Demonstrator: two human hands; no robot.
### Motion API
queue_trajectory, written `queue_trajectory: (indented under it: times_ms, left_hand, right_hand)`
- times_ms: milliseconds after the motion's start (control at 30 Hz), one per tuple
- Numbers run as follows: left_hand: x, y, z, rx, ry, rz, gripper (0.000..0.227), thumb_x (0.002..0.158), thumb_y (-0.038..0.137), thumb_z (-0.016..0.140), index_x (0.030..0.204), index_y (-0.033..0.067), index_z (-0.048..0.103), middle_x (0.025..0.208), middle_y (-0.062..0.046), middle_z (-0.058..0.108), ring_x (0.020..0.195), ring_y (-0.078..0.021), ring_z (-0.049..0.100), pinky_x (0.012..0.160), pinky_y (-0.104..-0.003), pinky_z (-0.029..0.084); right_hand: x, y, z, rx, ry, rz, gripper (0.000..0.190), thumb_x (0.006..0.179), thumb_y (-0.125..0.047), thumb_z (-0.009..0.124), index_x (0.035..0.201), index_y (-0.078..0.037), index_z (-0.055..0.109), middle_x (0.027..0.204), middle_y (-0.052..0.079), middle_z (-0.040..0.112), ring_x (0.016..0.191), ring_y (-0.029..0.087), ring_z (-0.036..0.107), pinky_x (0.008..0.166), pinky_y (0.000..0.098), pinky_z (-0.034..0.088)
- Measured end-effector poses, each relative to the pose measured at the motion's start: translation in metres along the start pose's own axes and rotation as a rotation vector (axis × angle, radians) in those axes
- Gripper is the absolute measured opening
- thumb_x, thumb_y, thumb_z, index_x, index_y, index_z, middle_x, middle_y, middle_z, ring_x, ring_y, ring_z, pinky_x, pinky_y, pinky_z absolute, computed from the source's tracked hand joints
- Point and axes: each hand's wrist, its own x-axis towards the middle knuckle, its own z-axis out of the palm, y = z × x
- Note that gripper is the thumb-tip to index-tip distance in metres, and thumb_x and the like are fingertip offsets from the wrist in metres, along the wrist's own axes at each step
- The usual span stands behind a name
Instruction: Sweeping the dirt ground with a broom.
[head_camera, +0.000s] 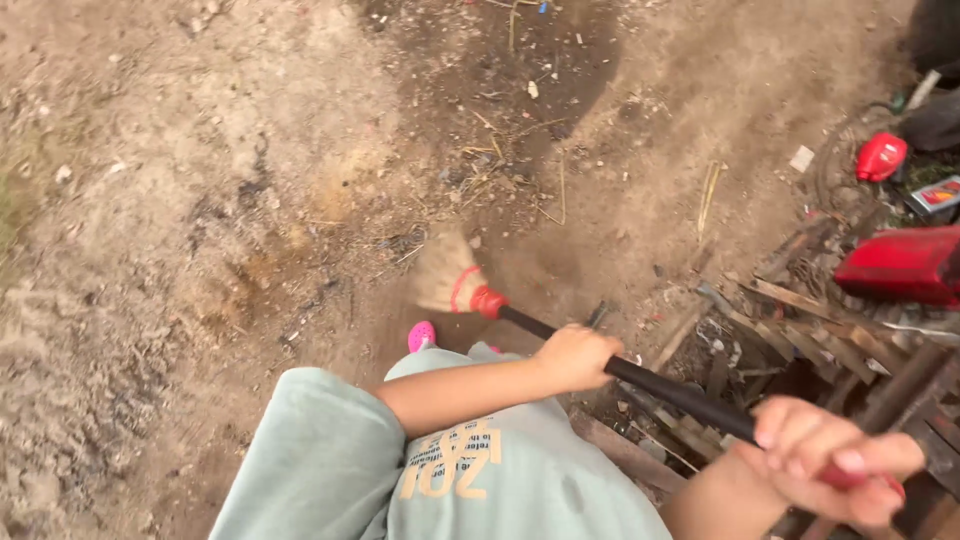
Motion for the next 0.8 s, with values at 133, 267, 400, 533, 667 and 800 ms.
queue_trajectory:
  times_ms: [133, 267, 400, 533, 667, 800]
  left_hand:
    - [-0.111, -0.080, -0.017, 0.086, 0.138, -0.449, 0.019, 0.078, 0.024, 0.072, 0.093, 0.0124, 0.068, 0.081, -0.015, 0.073, 0.082, -0.0373, 0.072, 0.079, -0.052, 0.055]
    - [-0.242, -0.212, 0.026, 0.059, 0.209, -1.017, 0.024, 0.082, 0.034, 0.074, 0.099, 0.0196, 0.066, 0.089, -0.011, 0.073, 0.090, -0.0350, 0.072, 0.076, -0.052, 0.055]
    - [-0.213, -0.257, 0.030, 0.075, 0.362, -0.995, 0.018, 0.081, 0.021, 0.071, 0.098, 0.0209, 0.066, 0.098, -0.007, 0.073, 0.099, -0.0318, 0.071, 0.078, -0.050, 0.056]
    - [-0.101, -0.233, -0.012, -0.024, 0.706, -0.647, 0.019, 0.084, 0.021, 0.070, 0.103, 0.0208, 0.065, 0.100, -0.005, 0.069, 0.103, -0.0312, 0.067, 0.080, -0.046, 0.055]
    - [-0.040, -0.211, -0.061, -0.072, 0.837, -0.503, 0.012, 0.096, 0.027, 0.065, 0.106, 0.0189, 0.065, 0.095, -0.004, 0.069, 0.101, -0.0300, 0.068, 0.079, -0.046, 0.055]
    - [-0.013, -0.152, -0.084, 0.075, 0.853, -0.342, 0.014, 0.093, 0.026, 0.067, 0.104, 0.0168, 0.063, 0.092, -0.005, 0.070, 0.100, -0.0287, 0.067, 0.083, -0.048, 0.053]
  right_hand:
    - [-0.024, 0.133, 0.028, 0.319, 0.015, 0.505, 0.027, 0.103, -0.030, 0.057, 0.092, -0.005, 0.056, 0.067, 0.010, 0.064, 0.061, 0.021, 0.061, 0.074, 0.0444, 0.054]
    - [-0.110, 0.266, 0.096, 0.103, -0.285, 1.126, 0.019, 0.093, -0.010, 0.063, 0.077, -0.003, 0.057, 0.072, 0.007, 0.062, 0.076, 0.021, 0.062, 0.097, 0.0469, 0.052]
    - [-0.081, 0.272, 0.146, -0.138, -0.691, 1.065, 0.022, 0.094, -0.007, 0.065, 0.077, -0.002, 0.054, 0.076, 0.004, 0.061, 0.079, 0.019, 0.059, 0.101, 0.0420, 0.051]
    - [-0.003, 0.242, 0.154, -0.548, -0.806, 0.965, 0.021, 0.086, -0.002, 0.067, 0.071, -0.002, 0.052, 0.074, 0.006, 0.058, 0.080, 0.022, 0.061, 0.077, 0.0382, 0.051]
    - [0.051, 0.226, 0.156, -0.585, -0.993, 0.599, 0.021, 0.077, 0.001, 0.068, 0.069, -0.004, 0.049, 0.071, 0.009, 0.053, 0.085, 0.030, 0.064, 0.081, 0.0393, 0.053]
    - [0.110, 0.172, 0.152, -0.431, -1.031, 0.441, 0.018, 0.072, 0.003, 0.064, 0.067, -0.004, 0.049, 0.070, 0.010, 0.056, 0.070, 0.030, 0.062, 0.073, 0.0418, 0.055]
